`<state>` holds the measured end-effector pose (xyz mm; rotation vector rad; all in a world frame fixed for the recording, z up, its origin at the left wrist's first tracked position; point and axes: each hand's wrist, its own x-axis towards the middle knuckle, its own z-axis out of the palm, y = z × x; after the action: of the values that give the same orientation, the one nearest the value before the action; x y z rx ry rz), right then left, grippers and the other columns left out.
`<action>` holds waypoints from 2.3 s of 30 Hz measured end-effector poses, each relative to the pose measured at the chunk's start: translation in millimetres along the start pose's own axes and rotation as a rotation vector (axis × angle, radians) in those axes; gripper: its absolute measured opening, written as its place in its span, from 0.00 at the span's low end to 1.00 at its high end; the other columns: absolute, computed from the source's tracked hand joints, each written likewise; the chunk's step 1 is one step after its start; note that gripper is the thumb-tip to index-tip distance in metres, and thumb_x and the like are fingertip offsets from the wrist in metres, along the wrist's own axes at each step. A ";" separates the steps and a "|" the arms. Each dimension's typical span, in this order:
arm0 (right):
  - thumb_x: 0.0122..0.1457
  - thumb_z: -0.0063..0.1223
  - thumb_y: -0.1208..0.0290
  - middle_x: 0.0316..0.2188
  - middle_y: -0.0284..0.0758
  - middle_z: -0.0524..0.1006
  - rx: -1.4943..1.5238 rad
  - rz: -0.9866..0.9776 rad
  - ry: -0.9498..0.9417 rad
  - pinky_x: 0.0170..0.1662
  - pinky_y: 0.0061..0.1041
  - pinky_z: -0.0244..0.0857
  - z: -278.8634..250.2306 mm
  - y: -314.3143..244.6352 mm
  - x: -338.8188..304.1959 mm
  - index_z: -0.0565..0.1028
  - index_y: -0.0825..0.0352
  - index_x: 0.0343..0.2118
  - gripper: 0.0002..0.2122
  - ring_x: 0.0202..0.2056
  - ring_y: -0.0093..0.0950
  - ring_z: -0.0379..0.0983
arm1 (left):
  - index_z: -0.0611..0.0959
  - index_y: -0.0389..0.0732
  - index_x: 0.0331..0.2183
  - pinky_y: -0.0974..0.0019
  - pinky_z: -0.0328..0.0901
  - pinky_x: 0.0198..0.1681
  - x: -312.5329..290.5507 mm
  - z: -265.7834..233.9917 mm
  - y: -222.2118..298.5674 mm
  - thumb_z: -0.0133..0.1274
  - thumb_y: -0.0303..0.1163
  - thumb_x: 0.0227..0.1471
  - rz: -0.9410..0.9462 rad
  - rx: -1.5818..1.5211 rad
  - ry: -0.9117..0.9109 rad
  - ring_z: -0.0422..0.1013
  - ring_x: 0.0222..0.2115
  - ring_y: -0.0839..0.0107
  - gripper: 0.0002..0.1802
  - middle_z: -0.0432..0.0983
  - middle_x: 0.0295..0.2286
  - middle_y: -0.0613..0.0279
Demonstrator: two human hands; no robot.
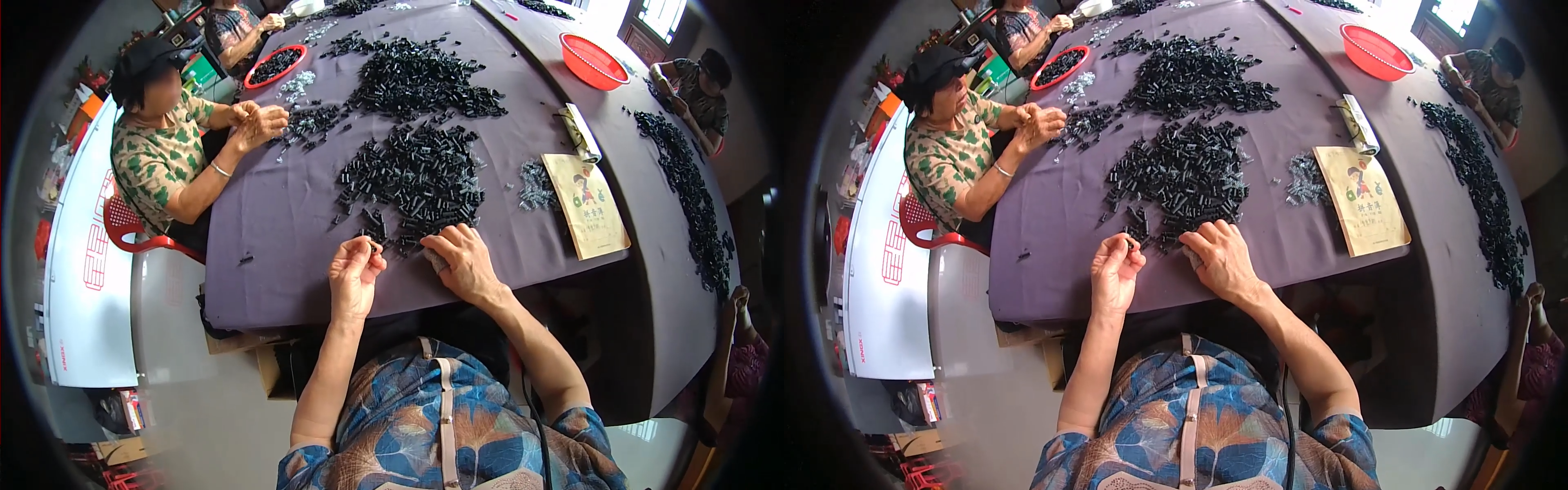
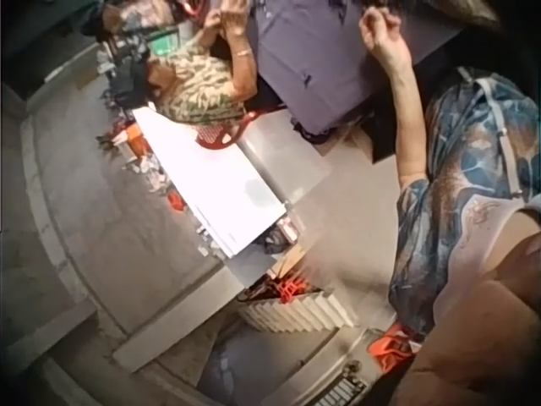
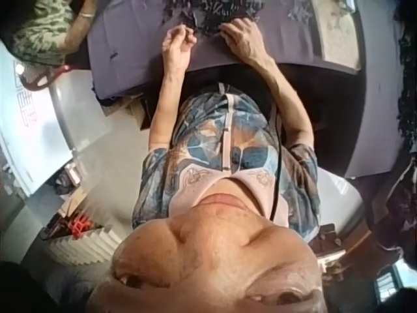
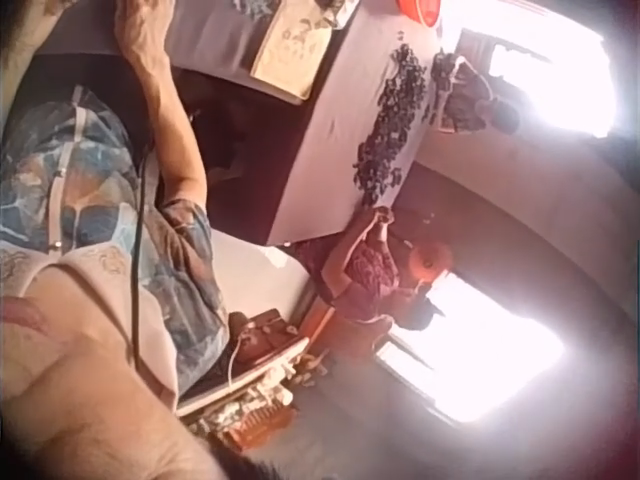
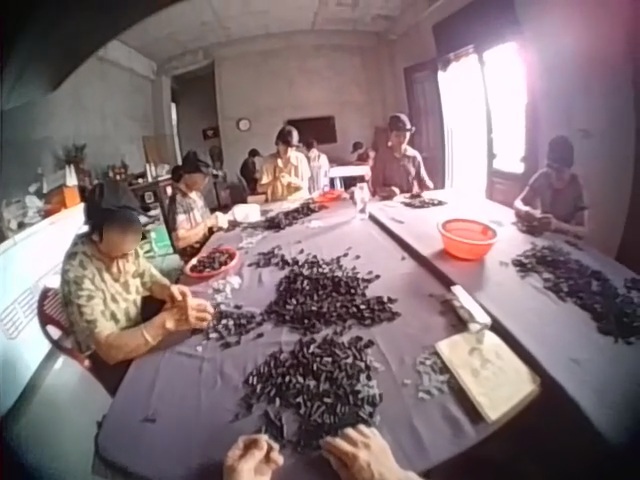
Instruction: Sorting and inspecting small black plastic components on a workshop table.
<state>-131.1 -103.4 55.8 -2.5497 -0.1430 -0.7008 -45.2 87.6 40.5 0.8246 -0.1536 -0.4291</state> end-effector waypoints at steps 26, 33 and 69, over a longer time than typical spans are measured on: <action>0.39 0.55 0.78 0.30 0.33 0.72 0.057 0.017 0.033 0.40 0.30 0.62 3.5 2.9 3.1 0.75 0.62 0.39 0.19 0.35 0.33 0.68 | 0.79 0.40 0.36 0.72 0.66 0.33 0.6 -0.1 2.8 0.52 0.26 0.56 0.012 0.003 -0.017 0.69 0.26 0.76 0.05 0.76 0.30 0.60; 0.36 0.53 0.79 0.31 0.33 0.73 0.049 0.029 0.009 0.39 0.30 0.62 2.7 4.4 1.2 0.75 0.62 0.41 0.22 0.35 0.33 0.67 | 0.79 0.40 0.36 0.71 0.66 0.34 1.3 4.0 1.7 0.51 0.26 0.56 -0.001 0.012 -0.015 0.69 0.26 0.76 0.05 0.76 0.30 0.60; 0.40 0.53 0.81 0.26 0.39 0.76 0.307 -0.135 0.109 0.28 0.30 0.65 -30.4 -11.4 9.4 0.74 0.71 0.39 0.18 0.24 0.35 0.72 | 0.78 0.39 0.36 0.70 0.68 0.32 -0.8 4.1 1.9 0.52 0.27 0.56 0.010 0.055 -0.044 0.70 0.25 0.76 0.05 0.76 0.30 0.58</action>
<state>-139.3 -108.4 88.3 -2.2193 -0.3594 -0.8000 -46.6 86.3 44.6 0.8689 -0.2105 -0.4354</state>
